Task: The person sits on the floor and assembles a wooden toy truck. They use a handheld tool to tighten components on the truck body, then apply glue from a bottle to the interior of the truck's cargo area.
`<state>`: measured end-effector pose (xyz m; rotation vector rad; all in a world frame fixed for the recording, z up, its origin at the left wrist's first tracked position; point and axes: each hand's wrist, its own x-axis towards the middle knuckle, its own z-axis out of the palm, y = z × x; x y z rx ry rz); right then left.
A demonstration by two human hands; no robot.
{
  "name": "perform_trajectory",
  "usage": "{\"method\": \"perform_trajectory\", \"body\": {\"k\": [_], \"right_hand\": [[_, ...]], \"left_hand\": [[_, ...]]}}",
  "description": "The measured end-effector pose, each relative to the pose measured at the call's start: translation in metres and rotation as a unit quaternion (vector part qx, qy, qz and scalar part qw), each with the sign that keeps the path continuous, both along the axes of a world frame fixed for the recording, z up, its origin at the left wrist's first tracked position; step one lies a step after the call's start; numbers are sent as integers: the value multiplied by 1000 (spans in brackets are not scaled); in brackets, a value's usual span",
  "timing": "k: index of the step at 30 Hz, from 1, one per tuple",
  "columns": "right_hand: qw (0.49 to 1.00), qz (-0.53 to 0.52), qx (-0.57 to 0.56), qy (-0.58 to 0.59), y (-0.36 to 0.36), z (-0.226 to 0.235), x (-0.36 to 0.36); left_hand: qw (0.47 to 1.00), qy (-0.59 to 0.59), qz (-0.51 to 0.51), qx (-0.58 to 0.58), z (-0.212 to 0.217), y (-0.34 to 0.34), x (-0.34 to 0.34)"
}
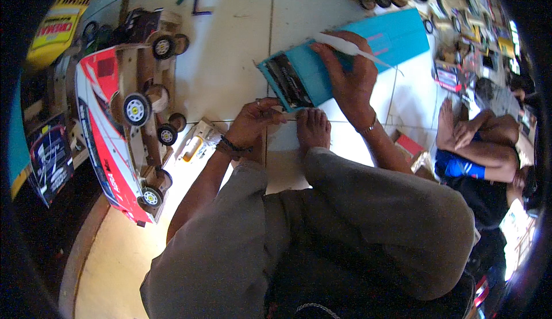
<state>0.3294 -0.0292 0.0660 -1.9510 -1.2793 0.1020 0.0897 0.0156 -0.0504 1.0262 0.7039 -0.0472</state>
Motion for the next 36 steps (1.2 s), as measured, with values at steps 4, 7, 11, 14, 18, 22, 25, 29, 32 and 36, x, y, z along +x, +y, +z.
{"method": "perform_trajectory", "body": {"k": [4,7,11,14,18,22,25,29,32,36], "right_hand": [[1000,-9,-1,-2,1,1,1],[1000,7,9,-29,0,-2,3],[999,7,-20,-45,-3,-9,6],[998,13,-14,-64,-3,-13,7],[998,5,10,-54,-1,-15,6],[998,25,-6,-64,-2,-11,7],[997,29,-15,-75,-2,-9,8],[998,21,-11,-58,-1,-6,7],[997,27,-6,-77,-2,-5,6],[997,25,-12,-69,-1,-5,7]], "left_hand": [[992,-48,-53,102,-11,1,-1],[998,-54,10,-15,-13,-6,0],[956,-127,46,-260,-21,-9,1],[945,-132,73,-289,-26,-12,-1],[959,-118,116,-230,-32,-18,0],[946,-142,163,-241,-34,-20,1],[966,-111,152,-178,-32,-16,1],[969,-113,162,-147,-27,-15,2],[970,-106,169,-139,-23,-14,3],[969,-95,180,-137,-18,-13,3]]}}
